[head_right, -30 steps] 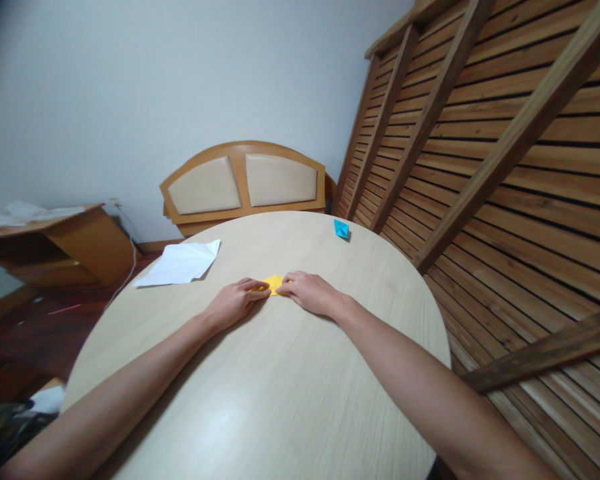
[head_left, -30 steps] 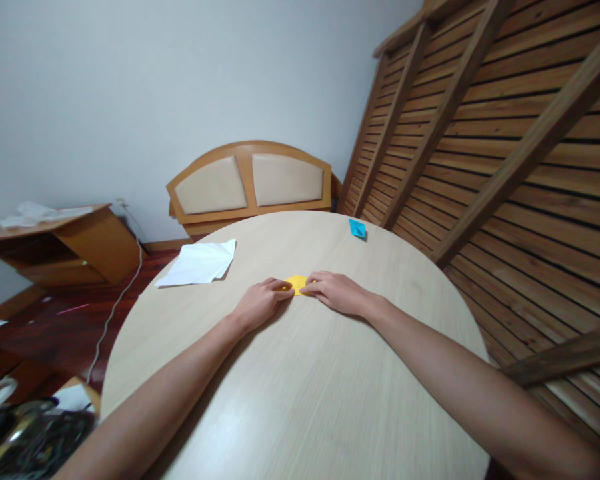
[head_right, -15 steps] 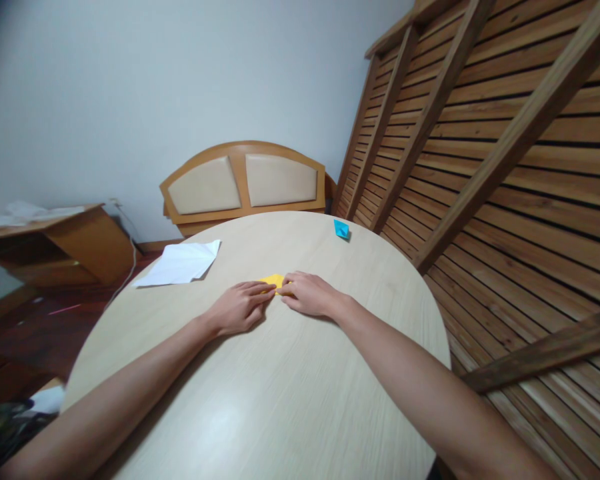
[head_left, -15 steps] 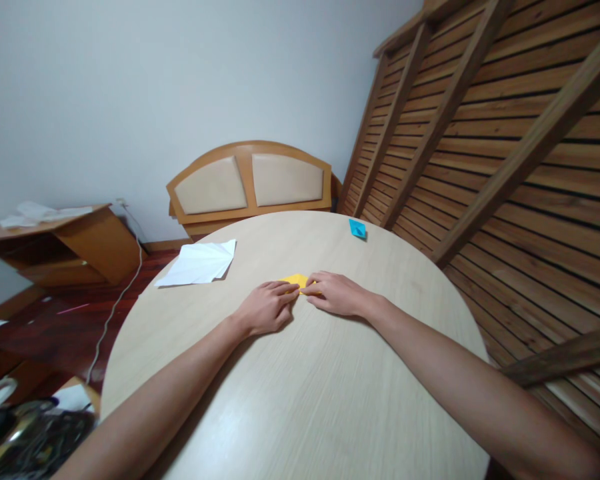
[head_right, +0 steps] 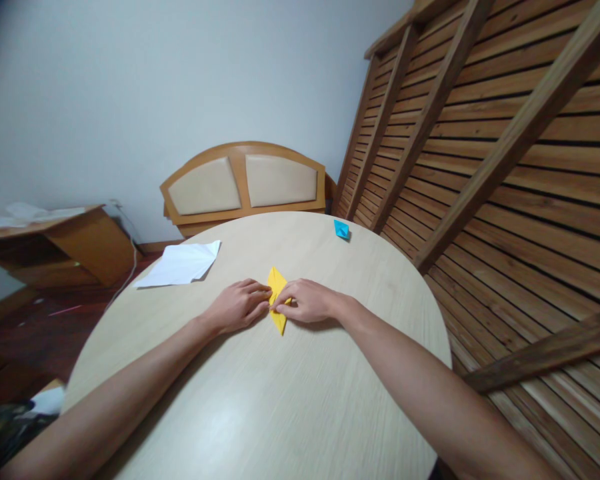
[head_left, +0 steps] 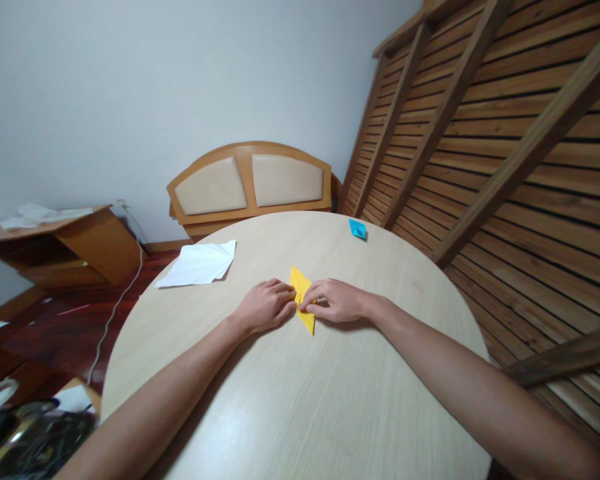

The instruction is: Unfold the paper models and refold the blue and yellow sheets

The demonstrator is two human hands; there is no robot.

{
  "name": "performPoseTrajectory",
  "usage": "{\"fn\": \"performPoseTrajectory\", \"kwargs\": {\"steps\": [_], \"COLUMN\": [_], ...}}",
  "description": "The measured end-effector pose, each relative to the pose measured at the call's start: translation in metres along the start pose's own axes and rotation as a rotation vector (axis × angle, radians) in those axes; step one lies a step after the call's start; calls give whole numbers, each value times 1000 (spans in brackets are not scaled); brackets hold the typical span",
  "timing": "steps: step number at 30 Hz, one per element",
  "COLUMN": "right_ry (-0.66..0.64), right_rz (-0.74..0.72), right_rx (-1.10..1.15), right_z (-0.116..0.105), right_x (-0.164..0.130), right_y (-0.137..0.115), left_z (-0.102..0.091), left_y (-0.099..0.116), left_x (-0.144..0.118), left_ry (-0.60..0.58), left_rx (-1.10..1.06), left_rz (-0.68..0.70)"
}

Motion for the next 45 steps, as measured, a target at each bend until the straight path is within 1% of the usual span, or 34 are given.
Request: {"fn": "performPoseTrajectory", "kwargs": {"steps": [5, 9, 16, 22, 25, 33, 41, 45], "right_ry": [104, 94, 39, 33, 29, 55, 55, 43], "right_rz": [6, -24, -102, -121, -126, -76, -112, -87], "right_rx": [-76, -103, -93, -52, -37, -38, -44, -52], "right_z": [-12, -10, 0, -1, -2, -5, -4, -3], "right_x": [-2, -4, -3, -2, -1, -3, -2, -1], "right_y": [21, 30, 16, 11, 9, 19, 19, 20], "left_z": [-1, -1, -1, 2, 3, 6, 7, 8], "left_y": [0, -2, 0, -3, -3, -1, -1, -3], "left_x": [-2, -1, -1, -3, -3, -5, -4, -4], "left_ry": [11, 24, 47, 49, 39, -1, 9, 27], "left_rx": [-36, -59, -97, -162, -179, -140, -177, -213], "left_rz": [5, 2, 46, 14, 21, 72, 65, 52]}}
Point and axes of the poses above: each hand's wrist, its own x-axis towards the middle knuckle, its own z-axis out of the palm, y = z × x, the point moved 9 cm from there along x, towards the middle knuckle, and after that the axes turned 8 degrees about y, right-handed, at the moved point
